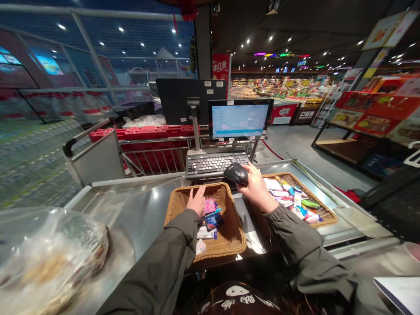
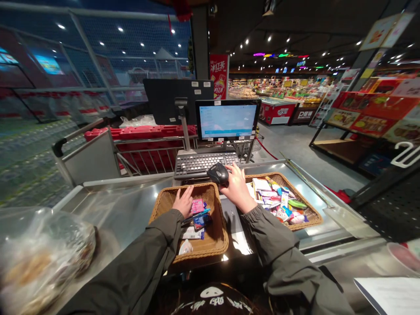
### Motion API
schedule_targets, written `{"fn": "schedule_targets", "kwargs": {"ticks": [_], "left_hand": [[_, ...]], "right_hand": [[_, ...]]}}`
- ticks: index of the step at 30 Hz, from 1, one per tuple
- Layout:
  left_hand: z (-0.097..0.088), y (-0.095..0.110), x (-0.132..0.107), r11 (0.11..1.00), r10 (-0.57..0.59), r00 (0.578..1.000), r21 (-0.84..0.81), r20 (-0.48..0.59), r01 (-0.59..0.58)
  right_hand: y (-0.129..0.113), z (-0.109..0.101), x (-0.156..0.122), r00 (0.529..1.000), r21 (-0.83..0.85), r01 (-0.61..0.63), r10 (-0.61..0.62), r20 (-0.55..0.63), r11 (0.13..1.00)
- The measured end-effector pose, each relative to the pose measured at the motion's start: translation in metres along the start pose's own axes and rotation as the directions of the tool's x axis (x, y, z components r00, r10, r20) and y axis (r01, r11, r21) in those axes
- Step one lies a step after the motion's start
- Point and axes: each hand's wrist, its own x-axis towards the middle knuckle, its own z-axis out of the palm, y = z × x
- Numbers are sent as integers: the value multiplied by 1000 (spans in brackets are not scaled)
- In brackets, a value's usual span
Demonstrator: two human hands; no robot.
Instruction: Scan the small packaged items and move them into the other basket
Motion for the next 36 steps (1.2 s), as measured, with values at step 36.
{"fn": "schedule_targets", "kwargs": {"ticks": [36], "left_hand": [[-44, 233, 236, 986, 136, 990, -95, -46, -140]], "right_hand": [[158, -108, -37, 946, -55, -260, 243, -213, 964]]}}
